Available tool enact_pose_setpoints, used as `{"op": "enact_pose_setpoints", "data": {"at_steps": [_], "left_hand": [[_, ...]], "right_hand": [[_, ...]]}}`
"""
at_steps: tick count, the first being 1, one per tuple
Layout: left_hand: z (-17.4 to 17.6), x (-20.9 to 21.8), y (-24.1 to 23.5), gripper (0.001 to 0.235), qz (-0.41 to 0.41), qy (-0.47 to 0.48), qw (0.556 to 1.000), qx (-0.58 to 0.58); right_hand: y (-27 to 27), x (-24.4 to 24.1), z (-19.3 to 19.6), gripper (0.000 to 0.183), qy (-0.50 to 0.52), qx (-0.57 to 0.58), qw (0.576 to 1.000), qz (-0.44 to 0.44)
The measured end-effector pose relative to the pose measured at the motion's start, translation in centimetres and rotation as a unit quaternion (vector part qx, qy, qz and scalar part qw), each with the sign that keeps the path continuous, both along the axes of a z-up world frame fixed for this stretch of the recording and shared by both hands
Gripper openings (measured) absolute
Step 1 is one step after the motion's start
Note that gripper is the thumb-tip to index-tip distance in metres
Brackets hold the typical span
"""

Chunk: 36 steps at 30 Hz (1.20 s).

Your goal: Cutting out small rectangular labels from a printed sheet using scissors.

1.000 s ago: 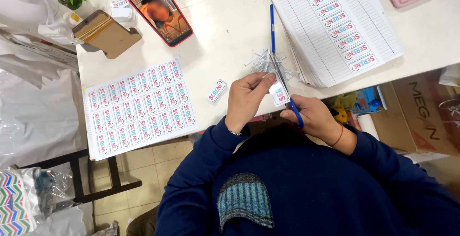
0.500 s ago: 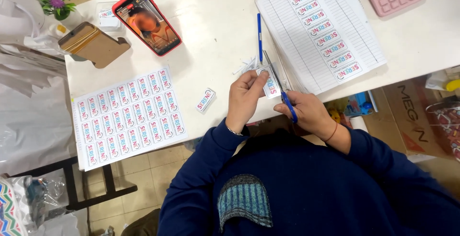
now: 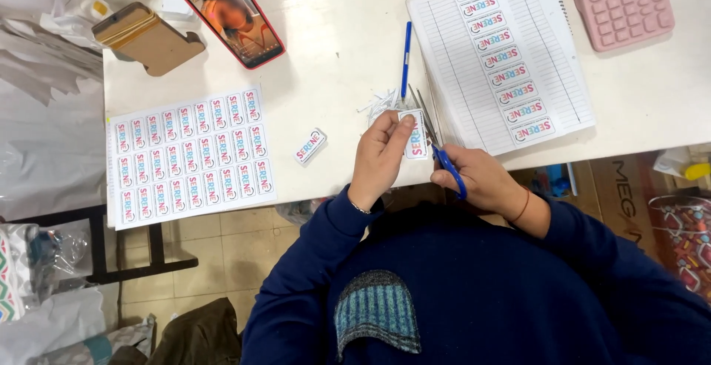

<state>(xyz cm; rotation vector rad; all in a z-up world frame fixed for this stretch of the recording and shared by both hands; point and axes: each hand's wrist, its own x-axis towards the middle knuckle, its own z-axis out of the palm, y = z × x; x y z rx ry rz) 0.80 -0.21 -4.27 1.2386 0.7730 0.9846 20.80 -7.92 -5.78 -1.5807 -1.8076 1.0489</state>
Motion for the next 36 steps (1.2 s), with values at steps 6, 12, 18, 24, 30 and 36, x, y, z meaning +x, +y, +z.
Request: {"op": "enact_pose_setpoints", "data": {"at_steps": [6, 12, 18, 24, 30, 36], "left_hand": [[1.9, 0.0, -1.0, 0.026, -0.002, 0.043, 0.999, 0.012], [1.2, 0.6, -1.4, 0.024, 0.009, 0.033, 0.999, 0.018], [0.8, 1.1, -1.6, 0.022, -0.003, -0.043, 0.999, -0.013], [0.7, 1.3, -1.6, 0.022, 0.0, -0.027, 1.0, -0.016], [0.4, 1.2, -1.5, 0.023, -0.007, -0.043, 0.999, -0.026], [0.9, 0.9, -1.6, 0.021, -0.01, -0.038, 0.999, -0.018]], "right_hand": [[0.2, 0.3, 0.7, 0.055, -0.009, 0.018, 1.0, 0.014], [0.1, 0.6, 0.4, 0.059, 0.003, 0.032, 0.999, 0.019], [0.0, 0.7, -0.1, 0.062, 0.006, 0.059, 0.998, 0.023], [0.0, 0.5, 0.0, 0.063, 0.015, 0.078, 0.997, 0.008], [-0.2, 0.5, 0.3, 0.06, -0.001, 0.062, 0.998, 0.011], [-0.4, 0.1, 0.8, 0.058, -0.016, 0.063, 0.998, -0.001]]}}
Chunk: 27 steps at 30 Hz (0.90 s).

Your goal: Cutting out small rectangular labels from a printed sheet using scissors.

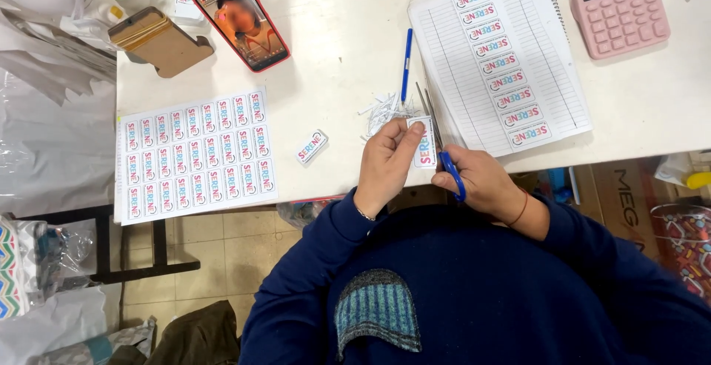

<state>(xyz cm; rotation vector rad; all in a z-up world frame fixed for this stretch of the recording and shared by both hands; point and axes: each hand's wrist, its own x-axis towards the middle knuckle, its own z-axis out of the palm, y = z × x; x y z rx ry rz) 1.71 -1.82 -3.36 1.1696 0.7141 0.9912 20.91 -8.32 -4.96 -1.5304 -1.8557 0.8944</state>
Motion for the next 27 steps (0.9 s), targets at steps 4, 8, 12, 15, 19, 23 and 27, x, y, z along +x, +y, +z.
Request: {"op": "enact_pose_setpoints", "data": {"at_steps": [4, 8, 12, 15, 19, 23, 27], "left_hand": [[0.5, -0.2, -0.1, 0.021, -0.005, 0.013, 1.0, 0.006], [1.9, -1.0, 0.1, 0.025, -0.009, 0.071, 0.997, 0.041], [2.9, -2.0, 0.7, 0.029, -0.042, 0.159, 0.982, 0.093], [4.0, -2.7, 1.2, 0.028, -0.07, 0.187, 0.971, 0.133], [5.4, -3.5, 2.0, 0.03, -0.1, 0.236, 0.953, 0.16], [6.5, -4.2, 2.7, 0.031, -0.139, 0.266, 0.931, 0.207], [7.5, -4.7, 3.6, 0.033, -0.196, 0.286, 0.907, 0.239]], "right_hand": [[-0.4, -0.1, -0.6, 0.057, -0.02, -0.004, 1.0, -0.023], [-0.6, -0.2, -0.1, 0.058, -0.011, -0.002, 1.0, -0.024], [-1.1, 0.0, -0.1, 0.061, -0.037, -0.028, 0.998, -0.035], [-1.5, 0.0, 0.0, 0.063, -0.051, -0.051, 0.996, -0.045], [-1.9, 0.0, 0.0, 0.062, -0.05, -0.037, 0.997, -0.04], [-2.4, -0.1, 0.2, 0.061, -0.066, -0.03, 0.997, -0.037], [-2.8, -0.6, 0.6, 0.061, -0.068, -0.018, 0.997, -0.033]]}}
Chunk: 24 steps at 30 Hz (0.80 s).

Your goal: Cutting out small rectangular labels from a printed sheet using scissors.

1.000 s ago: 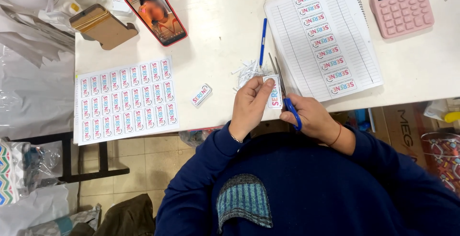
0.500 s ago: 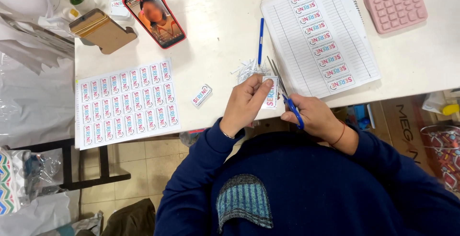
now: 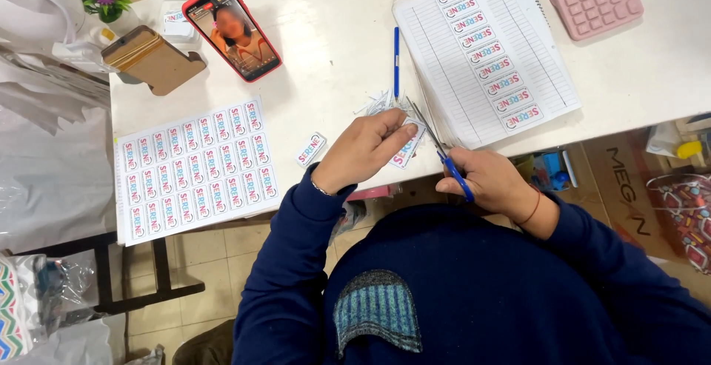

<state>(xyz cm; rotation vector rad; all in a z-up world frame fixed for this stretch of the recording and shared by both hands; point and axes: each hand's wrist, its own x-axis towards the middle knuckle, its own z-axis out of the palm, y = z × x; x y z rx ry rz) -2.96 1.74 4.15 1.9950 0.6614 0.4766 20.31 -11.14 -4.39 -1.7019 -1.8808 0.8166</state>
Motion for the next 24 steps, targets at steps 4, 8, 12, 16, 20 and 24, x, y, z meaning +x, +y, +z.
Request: {"op": "enact_pose_setpoints", "data": {"at_steps": [4, 8, 12, 16, 20, 24], "left_hand": [[0.3, -0.6, 1.2, 0.036, -0.052, 0.008, 0.998, 0.025], [0.8, -1.0, 2.3, 0.033, -0.097, 0.007, 0.994, 0.047], [1.2, -1.2, 3.2, 0.033, -0.117, 0.067, 0.99, 0.036], [-1.2, -0.8, 2.4, 0.029, -0.05, -0.008, 0.999, -0.013], [-3.8, -0.2, 0.5, 0.037, 0.016, -0.15, 0.966, -0.208], [-3.5, -0.3, -0.6, 0.038, 0.062, -0.155, 0.953, -0.254]], "right_hand": [[-0.4, -0.8, 0.7, 0.06, 0.004, -0.023, 1.0, -0.021], [-0.5, -1.1, 0.6, 0.058, -0.008, -0.038, 0.999, -0.032], [-0.6, -1.6, 0.4, 0.059, -0.017, -0.021, 0.999, -0.039], [-0.6, -2.0, 0.4, 0.06, 0.004, -0.037, 0.998, -0.057], [-0.6, -2.3, 0.2, 0.058, 0.048, 0.004, 0.996, -0.072], [-0.5, -2.8, 0.1, 0.057, 0.064, -0.012, 0.995, -0.069]]}}
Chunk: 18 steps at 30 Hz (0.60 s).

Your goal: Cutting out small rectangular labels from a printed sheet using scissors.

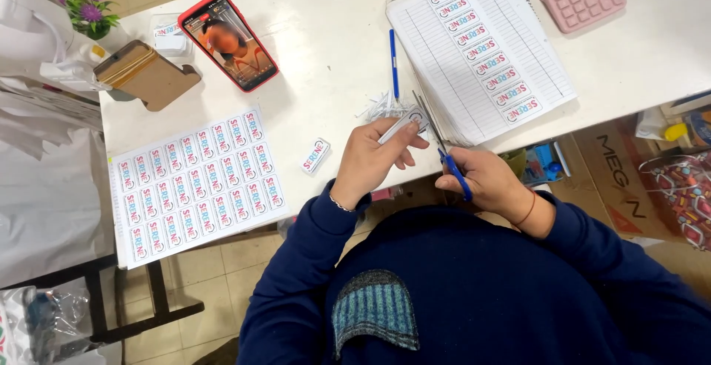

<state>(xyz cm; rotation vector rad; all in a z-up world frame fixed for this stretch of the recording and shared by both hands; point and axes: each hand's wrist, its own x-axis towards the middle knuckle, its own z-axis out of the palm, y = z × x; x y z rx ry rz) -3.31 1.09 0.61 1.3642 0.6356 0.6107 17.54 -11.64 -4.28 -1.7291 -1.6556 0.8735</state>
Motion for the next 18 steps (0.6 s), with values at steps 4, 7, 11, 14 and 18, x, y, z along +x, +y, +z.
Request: {"op": "enact_pose_setpoints", "data": {"at_steps": [4, 7, 11, 14, 18], "left_hand": [[0.8, -1.1, 0.2, 0.04, -0.008, 0.055, 0.998, 0.038], [1.5, -1.6, 0.1, 0.037, -0.025, 0.033, 0.999, 0.024], [2.0, -2.1, 0.4, 0.036, -0.04, 0.061, 0.996, 0.048], [1.8, -2.4, 0.6, 0.035, -0.056, 0.055, 0.995, 0.055], [1.7, -2.8, 0.6, 0.034, -0.074, 0.04, 0.995, 0.052]], "right_hand": [[-0.1, -0.5, 0.2, 0.055, -0.023, 0.002, 1.0, 0.0], [-0.4, -1.1, 0.4, 0.054, -0.014, 0.018, 1.0, 0.001], [-0.9, -1.7, 0.2, 0.053, 0.01, -0.028, 0.999, -0.021], [-1.2, -2.1, 0.0, 0.052, 0.015, -0.037, 0.999, -0.034], [-1.8, -2.6, -0.4, 0.05, 0.001, -0.018, 0.999, -0.043]]}}
